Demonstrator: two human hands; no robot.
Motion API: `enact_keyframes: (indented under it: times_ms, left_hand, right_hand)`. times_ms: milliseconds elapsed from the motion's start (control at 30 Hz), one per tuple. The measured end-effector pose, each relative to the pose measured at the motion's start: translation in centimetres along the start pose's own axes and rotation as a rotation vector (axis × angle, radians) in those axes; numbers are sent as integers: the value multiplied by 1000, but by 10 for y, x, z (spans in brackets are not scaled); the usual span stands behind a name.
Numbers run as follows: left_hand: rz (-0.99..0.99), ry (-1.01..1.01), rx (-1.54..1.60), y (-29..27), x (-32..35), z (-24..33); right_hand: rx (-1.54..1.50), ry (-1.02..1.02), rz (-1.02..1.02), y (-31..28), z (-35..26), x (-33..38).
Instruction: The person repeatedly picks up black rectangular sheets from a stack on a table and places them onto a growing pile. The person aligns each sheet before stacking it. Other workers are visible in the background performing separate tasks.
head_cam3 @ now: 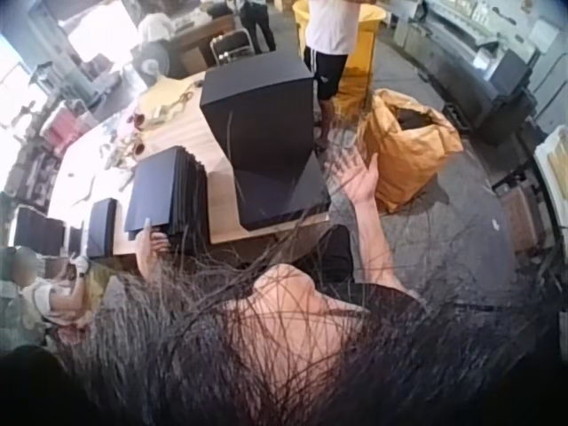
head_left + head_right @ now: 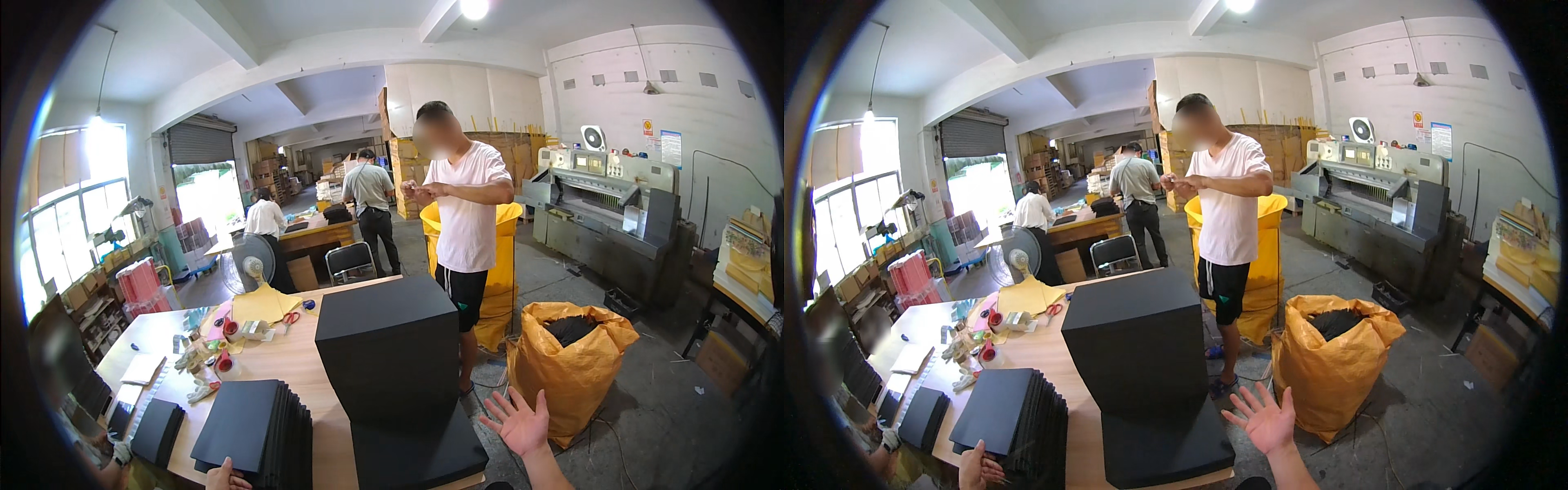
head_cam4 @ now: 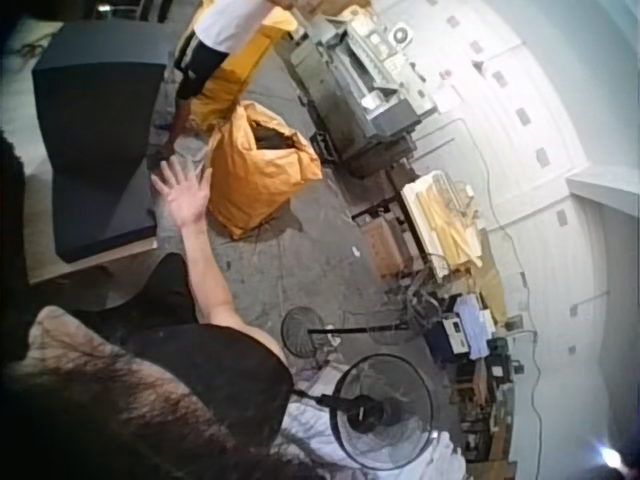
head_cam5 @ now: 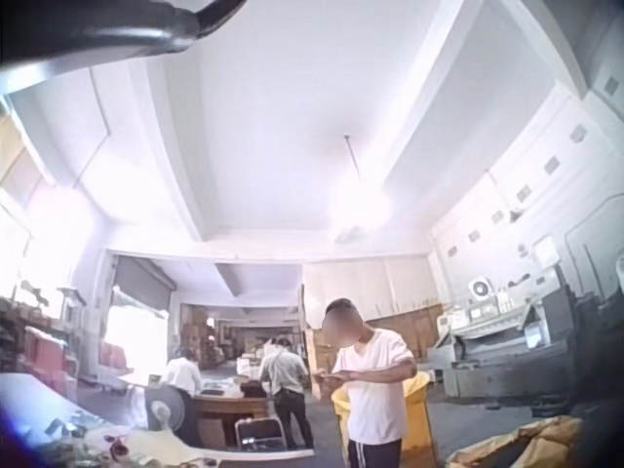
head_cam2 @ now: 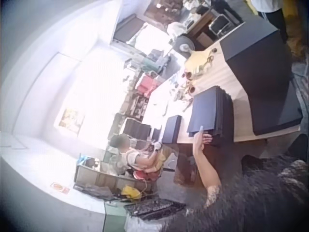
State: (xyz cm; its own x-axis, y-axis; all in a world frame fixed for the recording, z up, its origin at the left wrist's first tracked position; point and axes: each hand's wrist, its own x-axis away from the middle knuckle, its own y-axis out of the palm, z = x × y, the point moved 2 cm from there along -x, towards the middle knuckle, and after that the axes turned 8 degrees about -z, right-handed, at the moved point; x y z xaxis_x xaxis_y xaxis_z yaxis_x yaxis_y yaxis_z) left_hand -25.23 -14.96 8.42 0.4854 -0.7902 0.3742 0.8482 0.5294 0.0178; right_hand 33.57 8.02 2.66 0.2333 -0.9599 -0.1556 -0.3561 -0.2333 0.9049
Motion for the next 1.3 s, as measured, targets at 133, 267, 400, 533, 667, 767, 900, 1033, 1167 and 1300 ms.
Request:
enact_keyframes:
  times_ms: [133, 267, 400, 533, 667, 767, 900, 1033, 1167, 1300]
  left_hand:
    - [-134, -88, 230, -43, -28, -28]
    - [-212, -14, 286, -47, -26, -39]
    - [40, 77, 15, -14, 5, -20]
    - [45, 119, -23, -18, 3, -28]
    - [-10, 89, -6, -30, 4, -47]
    - [-573, 127, -81, -50, 3, -80]
    - [-866, 127, 131, 7, -8, -122]
    - [-440, 97, 2, 109, 20, -107]
    - [-257, 297, 213, 185, -7, -153]
    - [-311, 232, 356, 227, -25, -192]
  right_hand:
    - [-103, 31, 15, -9, 7, 0]
    - [4, 79, 5, -11, 14, 5]
    - [-35, 190, 53, -18, 22, 1]
    - [-187, 241, 52, -11, 28, -12]
    - [-215, 248, 83, -16, 36, -23]
    - [-234, 230, 65, -17, 37, -28]
    - [-235, 192, 74, -26, 31, -26]
    - [-247, 166, 88, -28, 31, -25]
    - [-52, 96, 144, -38, 31, -18]
    - [358, 60, 162, -62, 34, 2]
